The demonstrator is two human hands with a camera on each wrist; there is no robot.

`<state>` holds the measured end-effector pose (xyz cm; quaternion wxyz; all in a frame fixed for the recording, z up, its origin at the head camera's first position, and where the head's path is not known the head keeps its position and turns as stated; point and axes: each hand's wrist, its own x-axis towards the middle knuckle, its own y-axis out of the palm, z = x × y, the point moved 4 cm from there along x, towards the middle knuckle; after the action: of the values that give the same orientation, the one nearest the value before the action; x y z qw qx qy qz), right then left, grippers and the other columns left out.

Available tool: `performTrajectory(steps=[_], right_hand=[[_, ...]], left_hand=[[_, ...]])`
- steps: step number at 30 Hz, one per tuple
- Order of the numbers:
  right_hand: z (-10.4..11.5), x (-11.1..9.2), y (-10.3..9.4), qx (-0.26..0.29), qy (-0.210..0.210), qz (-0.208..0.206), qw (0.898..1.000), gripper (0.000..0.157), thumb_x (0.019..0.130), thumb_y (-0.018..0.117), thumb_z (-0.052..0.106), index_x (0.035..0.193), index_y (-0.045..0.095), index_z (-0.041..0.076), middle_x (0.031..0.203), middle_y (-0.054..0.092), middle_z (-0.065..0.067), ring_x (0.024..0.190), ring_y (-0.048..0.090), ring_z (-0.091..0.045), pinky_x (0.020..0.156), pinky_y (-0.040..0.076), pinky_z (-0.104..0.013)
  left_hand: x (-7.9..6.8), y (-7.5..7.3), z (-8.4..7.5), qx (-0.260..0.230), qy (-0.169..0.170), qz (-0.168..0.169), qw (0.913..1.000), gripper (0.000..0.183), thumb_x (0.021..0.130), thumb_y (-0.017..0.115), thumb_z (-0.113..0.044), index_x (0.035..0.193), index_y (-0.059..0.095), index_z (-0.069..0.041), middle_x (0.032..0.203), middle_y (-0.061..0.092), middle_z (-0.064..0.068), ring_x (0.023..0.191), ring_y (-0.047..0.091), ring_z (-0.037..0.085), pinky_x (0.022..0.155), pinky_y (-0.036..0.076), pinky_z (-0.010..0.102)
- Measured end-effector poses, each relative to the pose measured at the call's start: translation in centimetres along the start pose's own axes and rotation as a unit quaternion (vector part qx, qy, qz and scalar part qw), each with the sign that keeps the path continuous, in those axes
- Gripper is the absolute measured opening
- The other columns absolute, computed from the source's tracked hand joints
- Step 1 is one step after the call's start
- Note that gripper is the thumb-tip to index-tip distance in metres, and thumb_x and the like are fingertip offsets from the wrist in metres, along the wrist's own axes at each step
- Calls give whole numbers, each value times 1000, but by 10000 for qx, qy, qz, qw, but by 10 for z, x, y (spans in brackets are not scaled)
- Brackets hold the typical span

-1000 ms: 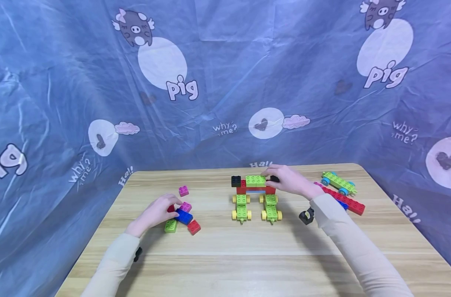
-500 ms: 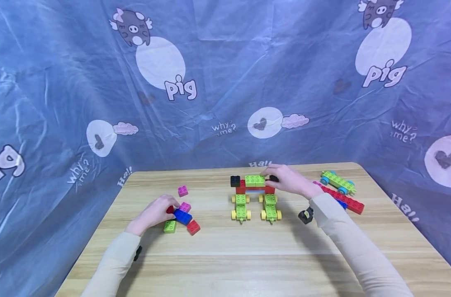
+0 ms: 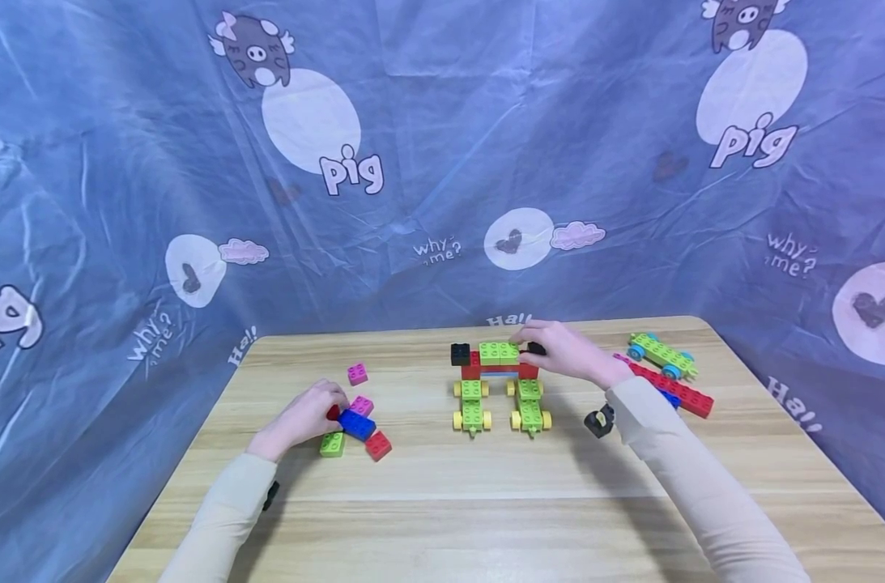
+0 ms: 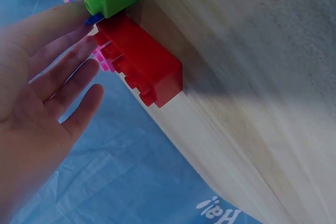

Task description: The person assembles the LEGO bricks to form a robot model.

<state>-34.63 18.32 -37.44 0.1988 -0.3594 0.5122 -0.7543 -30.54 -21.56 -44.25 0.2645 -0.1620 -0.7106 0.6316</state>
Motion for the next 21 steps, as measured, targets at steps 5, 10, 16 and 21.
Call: performTrajectory(steps=[5,10,16,21], right_hand=[[1,0,0,7,11,26,10000,28,86,67,21,111,67,8,107,67,-7,97,65,-19,84,55,-34],[0,0,0,15,11,28,10000,28,86,67,20,111,67,7,107,67,-7,97,65,-19,84,55,-34],[1,1,0,25,7,35,10000,28,86,67,20,111,66,7,108,67,-7,98,65,-19,85,55,-35],[0,1,0,38,17,56,10000,28,86,67,20,111,66,7,108,67,-7,99,65,-20,86,55,-35]], left_hand=[[0,0,-1,89,46,-1,9999,26,64,83,-10,88,72,-7,94,67,6,94,57,22,85,52,38],[1,1,0,159,67,-1,9999,26,64,83,-10,86,71,-7,95,67,7,93,57,22,85,52,38],[0,1,2,150,88,-17,9998,24,64,83,-11,85,71,-8,95,66,7,93,56,22,84,52,38],[-2,2,5,91,181,-96,9997,25,64,83,-13,85,71,-9,94,66,5,93,56,21,84,51,38]])
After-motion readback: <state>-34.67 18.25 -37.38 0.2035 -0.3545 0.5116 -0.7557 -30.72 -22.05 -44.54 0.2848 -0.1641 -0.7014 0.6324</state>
